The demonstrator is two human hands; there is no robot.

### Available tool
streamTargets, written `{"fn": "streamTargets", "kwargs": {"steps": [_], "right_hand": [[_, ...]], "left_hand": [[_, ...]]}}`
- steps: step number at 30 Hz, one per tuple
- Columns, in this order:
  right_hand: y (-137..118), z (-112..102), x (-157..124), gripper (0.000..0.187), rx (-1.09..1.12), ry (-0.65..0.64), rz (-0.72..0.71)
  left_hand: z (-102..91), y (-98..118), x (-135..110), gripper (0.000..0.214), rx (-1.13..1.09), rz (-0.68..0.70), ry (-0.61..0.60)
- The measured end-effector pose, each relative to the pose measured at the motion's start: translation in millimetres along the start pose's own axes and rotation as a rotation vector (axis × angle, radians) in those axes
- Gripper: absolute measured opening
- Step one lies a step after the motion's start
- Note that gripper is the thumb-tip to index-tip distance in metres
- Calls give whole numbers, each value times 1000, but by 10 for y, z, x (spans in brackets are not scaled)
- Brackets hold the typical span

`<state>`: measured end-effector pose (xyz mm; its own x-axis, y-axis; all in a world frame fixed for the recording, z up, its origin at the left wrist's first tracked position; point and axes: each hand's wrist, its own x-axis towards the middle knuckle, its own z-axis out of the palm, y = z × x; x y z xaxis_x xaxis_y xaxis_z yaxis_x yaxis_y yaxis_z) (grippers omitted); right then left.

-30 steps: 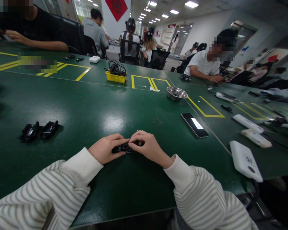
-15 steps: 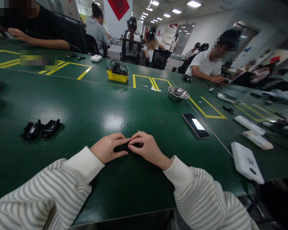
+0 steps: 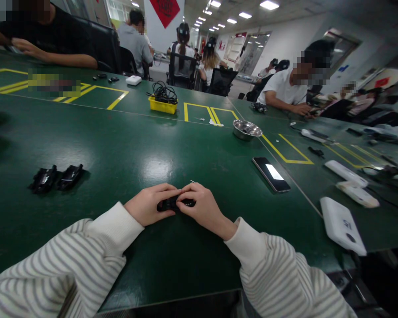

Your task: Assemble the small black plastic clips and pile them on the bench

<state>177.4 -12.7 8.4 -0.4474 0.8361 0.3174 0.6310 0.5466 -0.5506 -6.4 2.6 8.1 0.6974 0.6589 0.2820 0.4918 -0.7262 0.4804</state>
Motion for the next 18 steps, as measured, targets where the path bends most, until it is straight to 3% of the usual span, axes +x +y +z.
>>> {"fn": "streamTargets", "kwargs": {"steps": [18], "right_hand": [[-4, -35, 5, 7, 21, 25, 38]], "left_hand": [[40, -82, -1, 24, 90, 203, 89]]}}
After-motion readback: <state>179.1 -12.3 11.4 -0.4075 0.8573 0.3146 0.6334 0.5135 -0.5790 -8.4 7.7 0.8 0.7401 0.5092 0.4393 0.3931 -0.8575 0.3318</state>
